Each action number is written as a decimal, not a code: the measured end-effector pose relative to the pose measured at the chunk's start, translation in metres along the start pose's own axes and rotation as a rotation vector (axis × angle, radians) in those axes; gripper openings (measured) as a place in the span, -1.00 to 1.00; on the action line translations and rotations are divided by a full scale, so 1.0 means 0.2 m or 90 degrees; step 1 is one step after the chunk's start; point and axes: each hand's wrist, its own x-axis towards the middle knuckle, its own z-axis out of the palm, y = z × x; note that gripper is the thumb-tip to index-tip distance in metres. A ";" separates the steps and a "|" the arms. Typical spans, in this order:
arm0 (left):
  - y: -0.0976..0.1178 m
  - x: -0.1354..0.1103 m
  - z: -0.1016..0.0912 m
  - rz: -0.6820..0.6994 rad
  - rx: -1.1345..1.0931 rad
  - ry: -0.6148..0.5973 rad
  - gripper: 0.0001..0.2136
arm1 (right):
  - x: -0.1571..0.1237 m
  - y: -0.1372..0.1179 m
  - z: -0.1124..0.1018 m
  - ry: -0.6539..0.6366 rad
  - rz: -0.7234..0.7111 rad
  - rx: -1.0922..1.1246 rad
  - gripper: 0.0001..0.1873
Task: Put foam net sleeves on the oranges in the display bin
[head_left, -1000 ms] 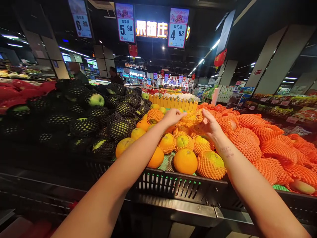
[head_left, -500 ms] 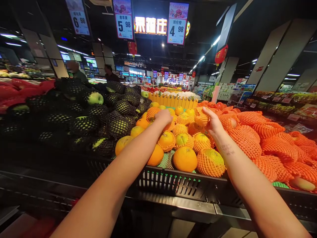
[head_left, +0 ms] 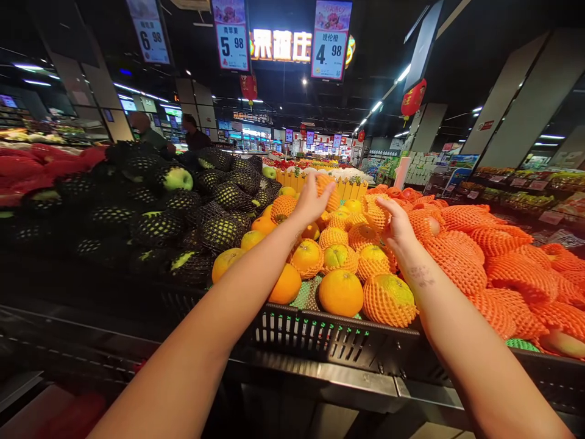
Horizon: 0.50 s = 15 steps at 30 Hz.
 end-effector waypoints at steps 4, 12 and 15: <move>-0.02 0.00 0.05 0.039 -0.026 -0.183 -0.62 | 0.01 0.00 0.00 0.021 -0.010 0.006 -0.53; -0.11 -0.02 0.06 -0.039 0.475 -0.421 -0.33 | -0.01 0.00 0.03 0.025 -0.005 0.069 -0.55; -0.08 -0.02 0.10 -0.066 0.530 -0.413 -0.25 | -0.02 0.00 0.03 0.016 0.008 0.070 -0.56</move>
